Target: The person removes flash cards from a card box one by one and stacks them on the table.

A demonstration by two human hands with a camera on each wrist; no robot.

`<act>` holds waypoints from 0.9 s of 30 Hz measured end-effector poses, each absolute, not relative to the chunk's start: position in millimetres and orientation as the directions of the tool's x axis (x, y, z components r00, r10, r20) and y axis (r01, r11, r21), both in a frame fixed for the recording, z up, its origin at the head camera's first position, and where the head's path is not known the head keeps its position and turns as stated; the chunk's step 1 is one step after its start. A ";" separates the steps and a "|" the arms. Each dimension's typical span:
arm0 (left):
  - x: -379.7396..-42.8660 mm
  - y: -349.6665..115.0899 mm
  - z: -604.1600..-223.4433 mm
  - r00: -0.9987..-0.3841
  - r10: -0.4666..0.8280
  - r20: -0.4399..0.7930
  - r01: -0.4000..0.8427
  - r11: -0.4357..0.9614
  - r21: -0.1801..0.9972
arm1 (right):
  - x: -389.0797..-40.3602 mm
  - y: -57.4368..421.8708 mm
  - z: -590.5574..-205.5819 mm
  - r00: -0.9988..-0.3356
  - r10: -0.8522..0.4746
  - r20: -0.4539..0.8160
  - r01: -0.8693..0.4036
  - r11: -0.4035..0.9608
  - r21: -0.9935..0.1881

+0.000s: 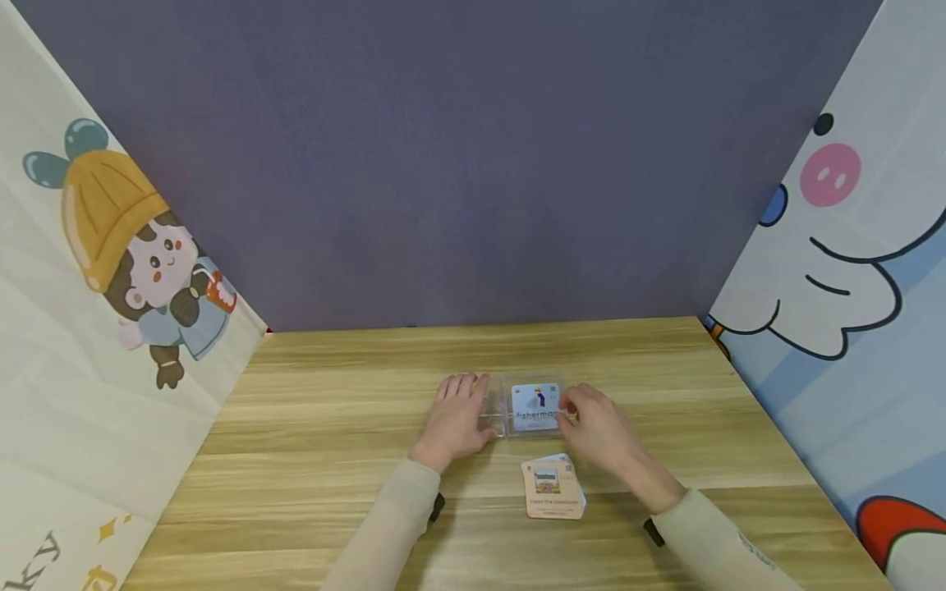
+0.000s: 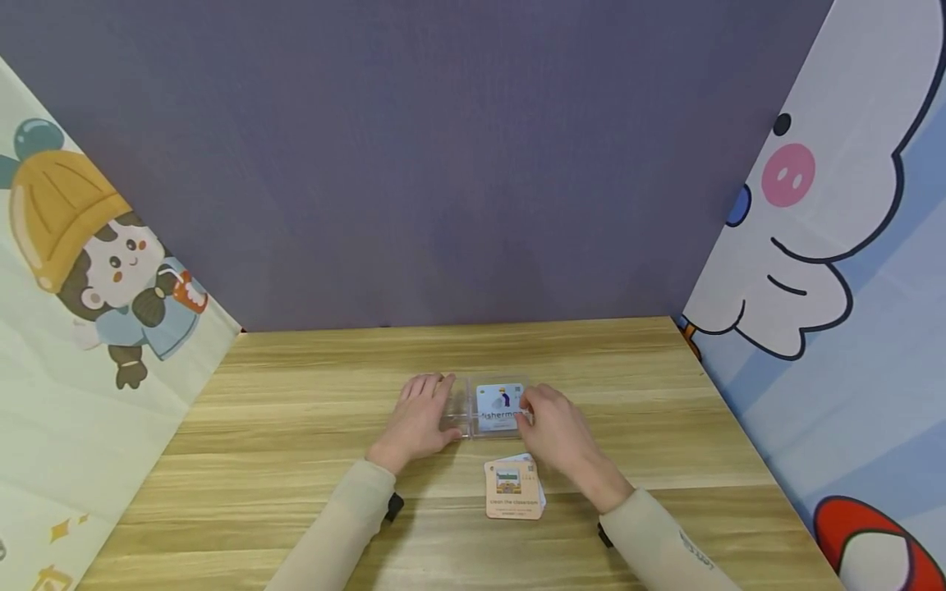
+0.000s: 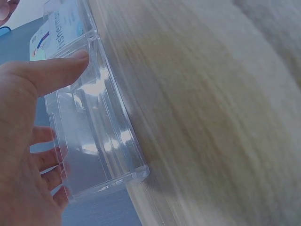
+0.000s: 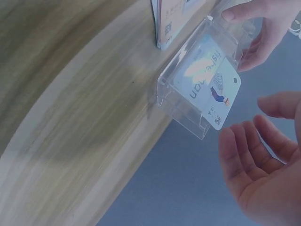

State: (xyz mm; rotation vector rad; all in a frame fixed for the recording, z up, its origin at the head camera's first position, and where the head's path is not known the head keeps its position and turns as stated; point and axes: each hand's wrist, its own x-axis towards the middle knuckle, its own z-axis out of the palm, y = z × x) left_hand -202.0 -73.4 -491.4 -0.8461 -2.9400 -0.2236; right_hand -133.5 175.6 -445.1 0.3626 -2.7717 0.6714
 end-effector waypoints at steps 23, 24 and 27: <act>-203.4 -75.1 -494.1 -0.844 0.523 0.121 0.535 0.838 0.107 | -145.9 178.2 -449.6 -0.917 -0.156 0.367 -0.307 0.864 -0.399; -203.6 -75.2 -494.2 -0.843 0.523 0.123 0.535 0.838 0.105 | -146.5 178.3 -449.8 -0.915 -0.158 0.371 -0.310 0.864 -0.396; -203.9 -75.2 -494.6 -0.843 0.523 0.126 0.535 0.838 0.105 | -148.8 178.5 -450.6 -0.908 -0.169 0.384 -0.324 0.863 -0.387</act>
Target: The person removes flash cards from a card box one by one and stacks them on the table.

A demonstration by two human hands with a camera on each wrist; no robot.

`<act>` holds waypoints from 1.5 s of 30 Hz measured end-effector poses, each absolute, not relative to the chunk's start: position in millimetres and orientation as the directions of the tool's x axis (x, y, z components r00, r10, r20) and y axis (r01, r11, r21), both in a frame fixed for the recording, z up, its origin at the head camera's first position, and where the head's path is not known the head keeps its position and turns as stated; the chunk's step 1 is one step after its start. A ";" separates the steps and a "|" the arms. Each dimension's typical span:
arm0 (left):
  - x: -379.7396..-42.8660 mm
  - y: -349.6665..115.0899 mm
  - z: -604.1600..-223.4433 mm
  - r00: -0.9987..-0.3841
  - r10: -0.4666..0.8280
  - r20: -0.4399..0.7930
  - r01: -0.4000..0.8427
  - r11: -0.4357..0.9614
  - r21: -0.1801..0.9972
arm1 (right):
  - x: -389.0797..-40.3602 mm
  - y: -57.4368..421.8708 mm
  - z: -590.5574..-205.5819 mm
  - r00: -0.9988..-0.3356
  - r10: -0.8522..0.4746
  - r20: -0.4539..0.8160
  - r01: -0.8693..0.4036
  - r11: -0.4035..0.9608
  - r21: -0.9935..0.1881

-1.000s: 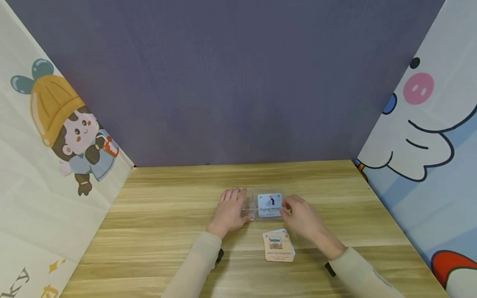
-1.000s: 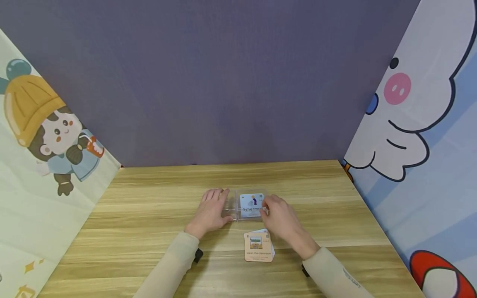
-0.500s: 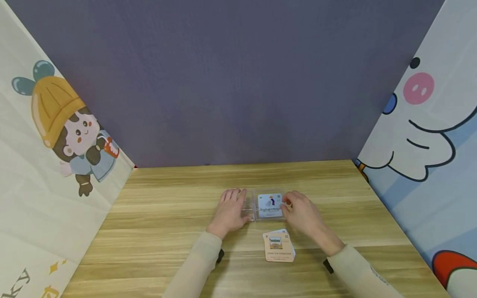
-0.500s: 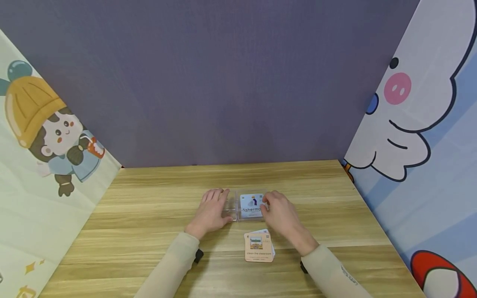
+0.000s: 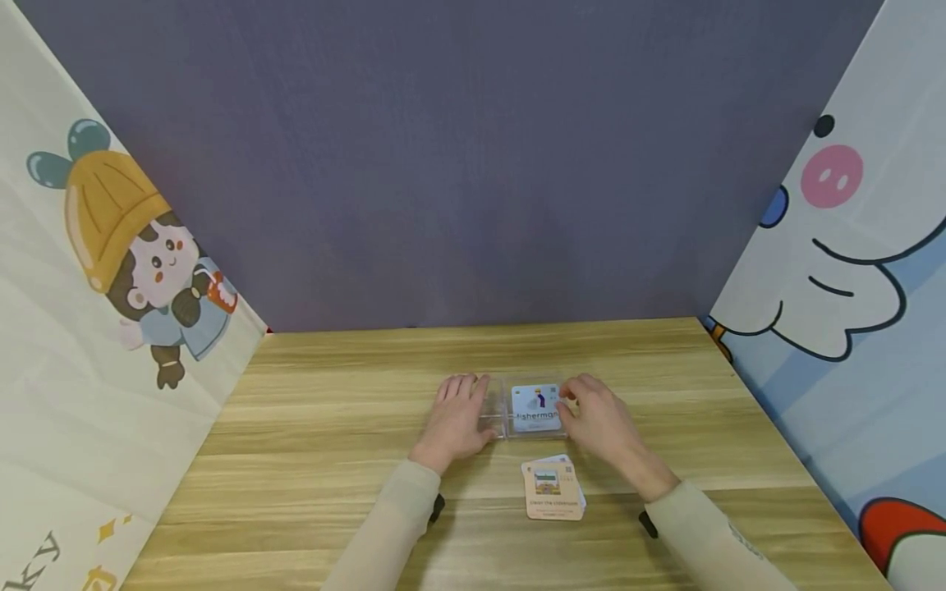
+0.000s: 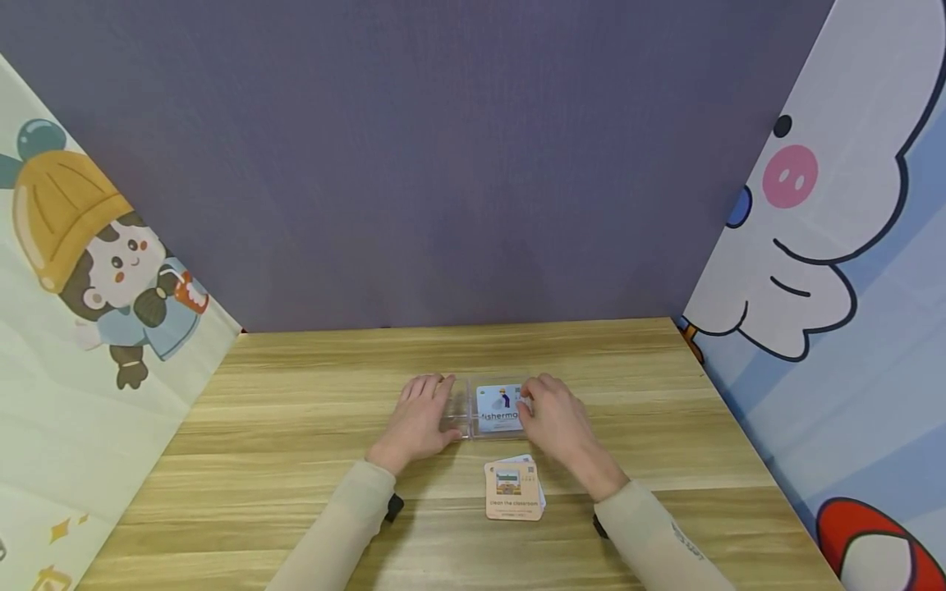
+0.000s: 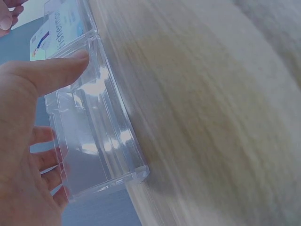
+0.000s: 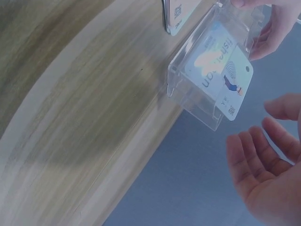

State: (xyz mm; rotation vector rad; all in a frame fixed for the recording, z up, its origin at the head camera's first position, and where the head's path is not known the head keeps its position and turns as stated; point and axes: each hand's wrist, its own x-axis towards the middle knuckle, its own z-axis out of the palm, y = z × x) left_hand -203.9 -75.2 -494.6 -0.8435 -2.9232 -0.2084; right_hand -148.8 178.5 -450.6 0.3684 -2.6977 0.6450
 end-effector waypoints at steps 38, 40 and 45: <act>-203.2 -72.9 -492.1 -0.852 0.515 0.096 0.523 0.846 0.100 | -172.4 178.1 -453.5 -0.892 -0.242 0.382 -0.372 0.874 -0.314; -202.9 -72.5 -492.1 -0.852 0.514 0.094 0.522 0.847 0.102 | -173.5 178.0 -454.5 -0.893 -0.246 0.376 -0.372 0.873 -0.314; -202.4 -72.3 -492.4 -0.854 0.513 0.088 0.520 0.848 0.100 | -175.8 177.9 -457.6 -0.898 -0.254 0.360 -0.373 0.873 -0.313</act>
